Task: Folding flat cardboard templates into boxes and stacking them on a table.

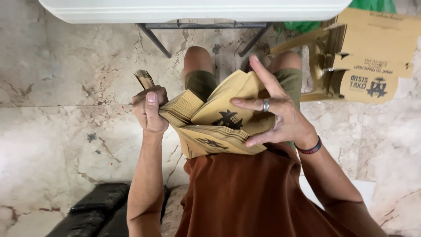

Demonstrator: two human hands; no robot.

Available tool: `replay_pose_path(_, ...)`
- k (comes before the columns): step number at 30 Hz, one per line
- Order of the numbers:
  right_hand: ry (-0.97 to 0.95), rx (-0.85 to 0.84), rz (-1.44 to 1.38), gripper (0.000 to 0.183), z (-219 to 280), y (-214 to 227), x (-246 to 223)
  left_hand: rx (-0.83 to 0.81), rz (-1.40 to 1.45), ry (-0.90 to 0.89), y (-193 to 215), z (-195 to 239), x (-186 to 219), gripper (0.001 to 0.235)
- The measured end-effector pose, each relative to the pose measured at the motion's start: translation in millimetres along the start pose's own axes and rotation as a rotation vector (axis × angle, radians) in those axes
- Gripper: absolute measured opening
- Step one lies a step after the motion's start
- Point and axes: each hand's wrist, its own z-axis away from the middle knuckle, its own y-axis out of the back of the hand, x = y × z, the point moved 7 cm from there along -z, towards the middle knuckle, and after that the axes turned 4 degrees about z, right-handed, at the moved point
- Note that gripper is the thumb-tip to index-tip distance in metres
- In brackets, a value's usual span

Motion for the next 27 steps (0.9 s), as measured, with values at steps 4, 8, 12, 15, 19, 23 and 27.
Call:
replay_pose_path(4,0.016,-0.026,-0.075,0.074,-10,-5,6,0.023,0.031,0.014,8,1,-7,0.056)
replay_pose_path(8,-0.008,-0.049,-0.086,0.073,-16,-7,10,0.036,0.050,0.009,10,-2,-6,0.058)
replay_pose_path(12,-0.004,-0.066,-0.119,0.072,-18,-8,12,0.048,0.058,0.002,12,-2,-1,0.057)
replay_pose_path(15,-0.038,-0.067,-0.212,0.069,-19,-10,12,0.033,0.051,0.019,11,-4,4,0.057)
replay_pose_path(19,-0.065,-0.078,-0.244,0.071,-17,-11,18,0.038,0.048,0.006,13,-3,2,0.059)
replay_pose_path(23,-0.042,-0.083,-0.177,0.069,-22,-10,17,0.051,0.063,0.027,15,-2,0,0.060)
replay_pose_path(27,0.054,0.016,-0.009,0.066,-12,-15,30,0.058,0.054,0.021,15,-2,0,0.060)
